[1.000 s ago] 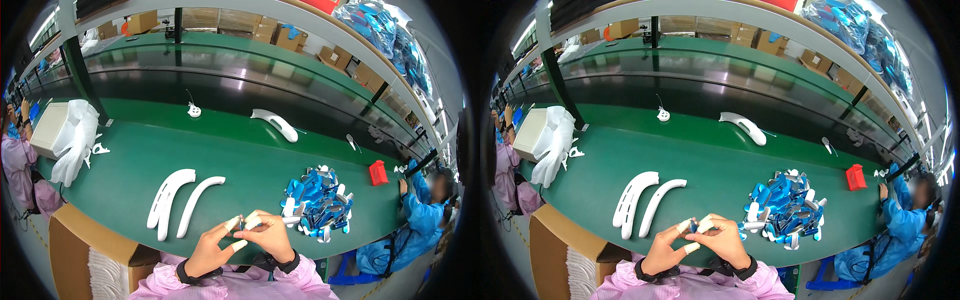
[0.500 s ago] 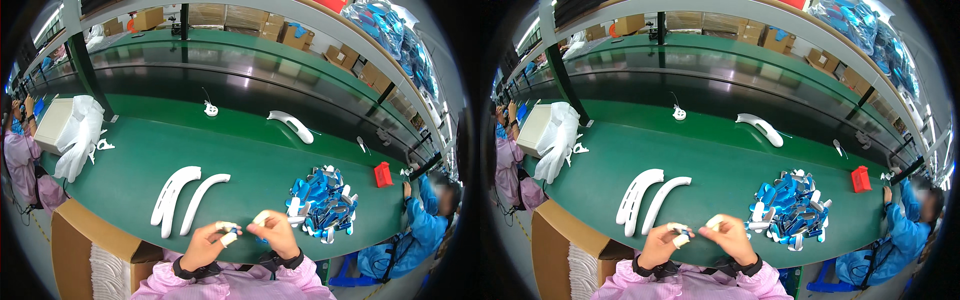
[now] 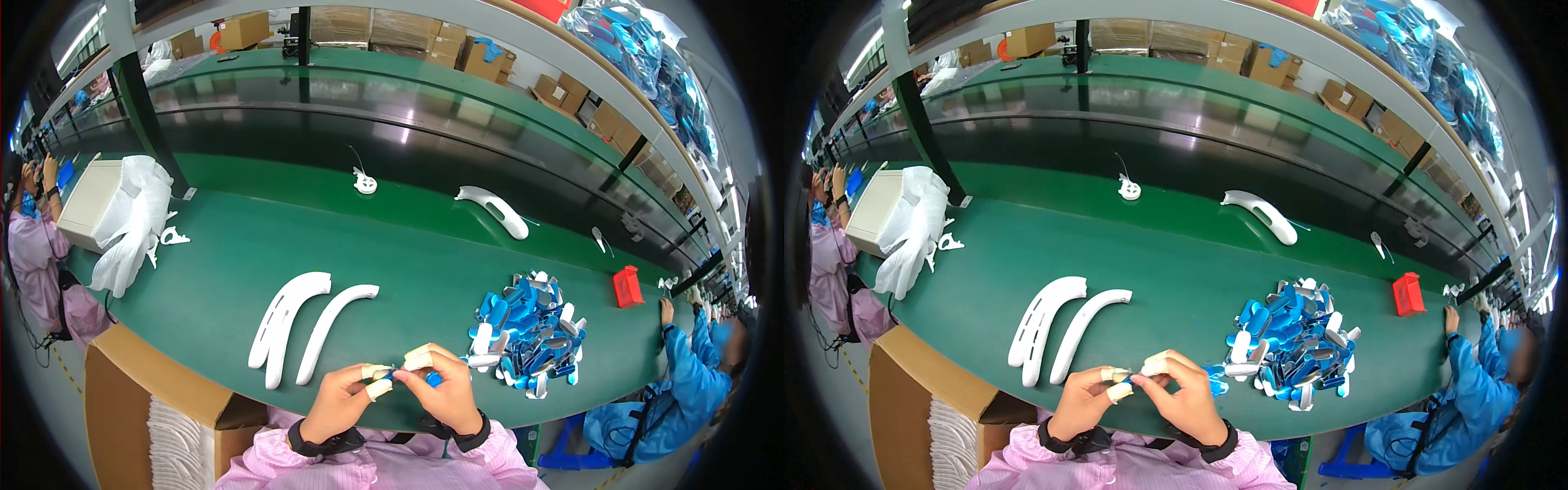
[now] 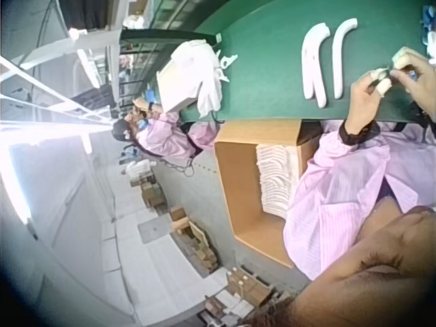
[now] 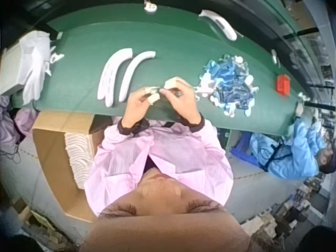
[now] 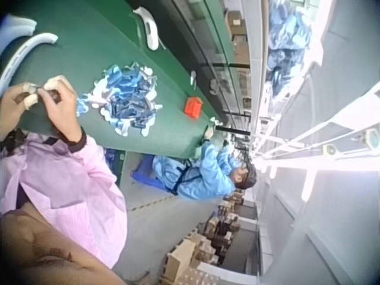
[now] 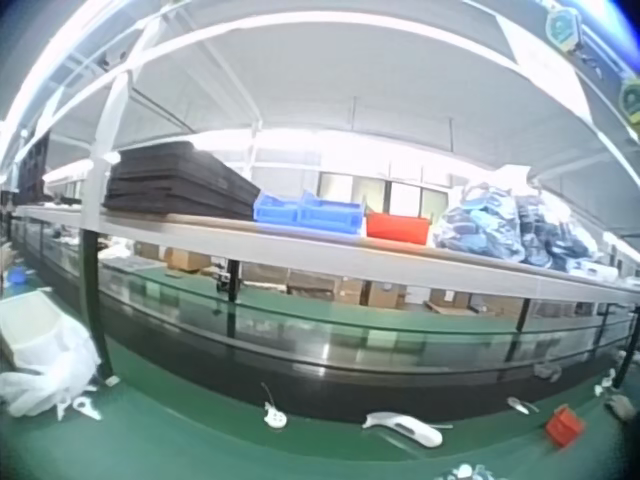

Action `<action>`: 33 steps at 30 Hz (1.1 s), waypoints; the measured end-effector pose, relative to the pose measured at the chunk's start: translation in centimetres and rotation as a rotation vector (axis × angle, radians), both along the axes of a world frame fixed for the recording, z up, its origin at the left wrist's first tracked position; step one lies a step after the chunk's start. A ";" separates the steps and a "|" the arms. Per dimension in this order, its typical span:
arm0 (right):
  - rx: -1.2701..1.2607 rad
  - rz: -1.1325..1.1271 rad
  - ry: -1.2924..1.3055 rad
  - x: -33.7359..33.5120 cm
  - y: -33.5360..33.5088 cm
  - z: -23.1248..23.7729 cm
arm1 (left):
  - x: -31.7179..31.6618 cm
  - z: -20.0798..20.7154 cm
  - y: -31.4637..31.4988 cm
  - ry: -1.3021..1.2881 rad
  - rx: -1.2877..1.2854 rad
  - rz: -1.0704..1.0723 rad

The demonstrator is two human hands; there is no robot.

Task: Assembling small blue plastic decorative components into a white plastic housing and packing the completed units into a cardboard box.

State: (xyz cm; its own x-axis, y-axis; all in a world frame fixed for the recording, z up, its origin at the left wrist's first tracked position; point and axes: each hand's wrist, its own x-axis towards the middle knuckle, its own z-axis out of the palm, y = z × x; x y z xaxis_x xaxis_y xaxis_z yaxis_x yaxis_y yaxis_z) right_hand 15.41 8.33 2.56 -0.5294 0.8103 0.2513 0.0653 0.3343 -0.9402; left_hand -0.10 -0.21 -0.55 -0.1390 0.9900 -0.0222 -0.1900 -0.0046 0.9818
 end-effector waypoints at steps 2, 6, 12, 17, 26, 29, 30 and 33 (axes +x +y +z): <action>-0.062 0.022 -0.006 0.6 0.1 -0.4 | -0.2 -0.5 -0.2 -0.103 -0.024 -0.024; -0.187 0.021 -0.004 2.1 -0.2 -0.9 | 0.2 -0.6 0.1 -0.216 -0.080 -0.125; -0.023 -0.166 -0.082 3.3 0.0 -1.0 | -0.5 -0.9 0.5 -0.538 -0.057 -0.149; 0.536 -0.539 -0.382 5.0 1.6 -1.3 | -1.7 -0.3 0.5 -0.551 -0.038 0.046; 0.355 0.072 -0.561 3.7 0.9 1.2 | 0.1 2.1 0.5 -0.229 -0.045 0.142; -0.053 0.143 -0.144 1.7 0.4 0.3 | 0.5 1.5 0.5 -0.254 -0.038 0.101; -0.229 0.134 -0.033 1.4 0.4 -0.3 | 0.5 1.4 0.5 -0.244 -0.030 0.110; -0.615 0.136 0.206 0.8 0.5 -1.5 | 0.2 1.0 0.4 -0.150 -0.011 0.137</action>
